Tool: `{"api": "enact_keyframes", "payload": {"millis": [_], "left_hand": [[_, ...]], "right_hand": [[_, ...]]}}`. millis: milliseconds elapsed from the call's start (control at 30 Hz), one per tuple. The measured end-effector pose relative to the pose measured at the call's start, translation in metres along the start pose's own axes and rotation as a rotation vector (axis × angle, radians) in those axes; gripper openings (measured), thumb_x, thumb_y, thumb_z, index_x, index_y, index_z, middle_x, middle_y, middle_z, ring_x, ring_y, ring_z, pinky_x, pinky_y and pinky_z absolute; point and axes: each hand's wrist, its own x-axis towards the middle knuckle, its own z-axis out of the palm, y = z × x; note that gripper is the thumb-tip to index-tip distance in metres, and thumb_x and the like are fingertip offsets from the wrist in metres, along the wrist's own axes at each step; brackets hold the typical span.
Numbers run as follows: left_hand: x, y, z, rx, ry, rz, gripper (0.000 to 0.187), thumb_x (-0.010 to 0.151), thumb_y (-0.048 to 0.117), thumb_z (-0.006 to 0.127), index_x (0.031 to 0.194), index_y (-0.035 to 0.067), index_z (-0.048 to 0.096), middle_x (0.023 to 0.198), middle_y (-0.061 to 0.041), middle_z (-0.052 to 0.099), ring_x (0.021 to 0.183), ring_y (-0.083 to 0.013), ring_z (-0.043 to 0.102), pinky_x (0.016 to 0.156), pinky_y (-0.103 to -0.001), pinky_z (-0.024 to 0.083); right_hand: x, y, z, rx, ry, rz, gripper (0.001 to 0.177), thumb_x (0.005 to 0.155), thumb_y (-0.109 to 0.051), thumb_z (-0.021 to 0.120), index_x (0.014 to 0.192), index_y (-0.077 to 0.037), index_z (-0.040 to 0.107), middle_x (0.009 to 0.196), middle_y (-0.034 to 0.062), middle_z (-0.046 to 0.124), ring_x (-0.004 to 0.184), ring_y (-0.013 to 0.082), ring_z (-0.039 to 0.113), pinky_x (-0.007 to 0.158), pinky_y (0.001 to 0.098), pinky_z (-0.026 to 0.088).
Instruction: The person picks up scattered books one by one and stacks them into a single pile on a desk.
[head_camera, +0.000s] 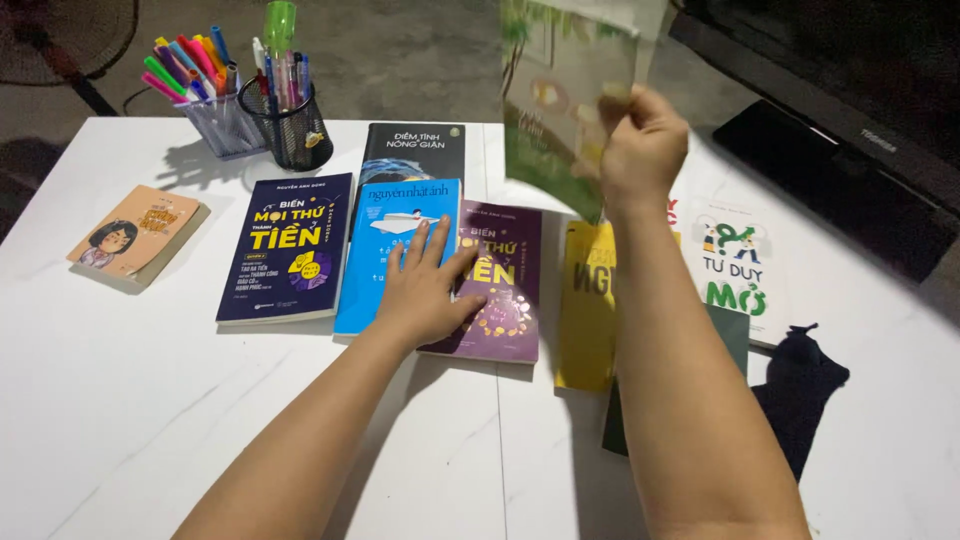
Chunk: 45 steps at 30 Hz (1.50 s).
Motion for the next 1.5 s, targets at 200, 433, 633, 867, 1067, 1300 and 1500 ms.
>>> {"api": "enact_keyframes", "payload": {"millis": [200, 433, 633, 867, 1067, 1300, 1500], "left_hand": [[0.023, -0.012, -0.041, -0.987, 0.142, -0.091, 0.116, 0.077, 0.041, 0.082, 0.163, 0.015, 0.009, 0.164, -0.018, 0.026, 0.151, -0.0307, 0.028, 0.122, -0.045, 0.027], [0.001, -0.004, -0.115, -1.592, -0.045, 0.162, 0.047, 0.094, 0.01, 0.07, 0.139, 0.006, 0.057, 0.126, -0.011, 0.066, 0.116, -0.021, 0.064, 0.102, -0.039, 0.051], [-0.037, 0.004, -0.119, -1.541, -0.027, 0.156, 0.027, 0.093, 0.016, 0.07, 0.118, 0.006, 0.069, 0.112, -0.003, 0.074, 0.106, -0.0152, 0.069, 0.1, -0.037, 0.055], [-0.012, -0.014, -0.03, -1.394, 0.098, 0.289, 0.012, 0.103, 0.007, 0.067, 0.106, -0.002, 0.073, 0.102, -0.005, 0.072, 0.099, -0.015, 0.062, 0.091, -0.033, 0.05], [-0.024, 0.003, -0.022, -1.445, 0.147, 0.126, 0.024, 0.097, 0.003, 0.059, 0.116, 0.005, 0.074, 0.105, 0.001, 0.075, 0.095, -0.0081, 0.067, 0.087, -0.025, 0.052], [-0.053, -0.036, -0.09, -1.442, 0.229, 0.018, 0.025, 0.1, 0.007, 0.06, 0.122, 0.003, 0.069, 0.105, -0.001, 0.073, 0.092, -0.0113, 0.067, 0.08, -0.027, 0.056], [-0.106, -0.124, -0.126, -1.442, 0.398, -0.319, 0.027, 0.103, 0.01, 0.055, 0.125, 0.002, 0.068, 0.108, -0.007, 0.073, 0.092, -0.015, 0.071, 0.083, -0.031, 0.06]], "right_hand": [[0.003, -0.053, -0.026, 0.327, -0.079, -0.012, 0.02, 0.098, 0.01, 0.061, 0.109, 0.001, 0.075, 0.102, 0.0049, 0.075, 0.091, 0.0117, 0.068, 0.084, 0.0264, 0.056], [-0.07, -0.076, -0.023, 0.548, -0.23, 0.299, 0.02, 0.099, 0.003, 0.054, 0.105, -0.002, 0.072, 0.101, 0.0089, 0.073, 0.086, 0.018, 0.072, 0.078, 0.0346, 0.063], [-0.111, -0.101, -0.015, 0.362, -0.3, 0.012, 0.035, 0.106, 0.001, 0.067, 0.139, -0.002, 0.053, 0.134, 0.012, 0.063, 0.123, 0.0158, 0.062, 0.102, 0.033, 0.055], [-0.127, -0.075, -0.048, 0.213, -0.342, 0.139, 0.038, 0.102, -0.003, 0.059, 0.139, -0.006, 0.051, 0.124, 0.0105, 0.065, 0.11, 0.0213, 0.066, 0.092, 0.038, 0.059], [-0.143, -0.023, -0.062, -0.115, -0.347, 0.055, 0.027, 0.106, -0.001, 0.054, 0.132, -0.002, 0.056, 0.123, 0.0127, 0.072, 0.107, 0.0253, 0.07, 0.092, 0.0432, 0.06], [-0.131, -0.096, 0.007, 0.12, -0.336, 0.099, 0.043, 0.096, -0.004, 0.055, 0.139, -0.003, 0.054, 0.113, 0.0129, 0.075, 0.101, 0.0194, 0.074, 0.082, 0.033, 0.065], [-0.158, -0.084, 0.106, 0.113, -0.517, 0.257, 0.043, 0.097, -0.008, 0.063, 0.14, -0.004, 0.059, 0.104, 0.0151, 0.076, 0.087, 0.0172, 0.069, 0.07, 0.03, 0.056]]}}
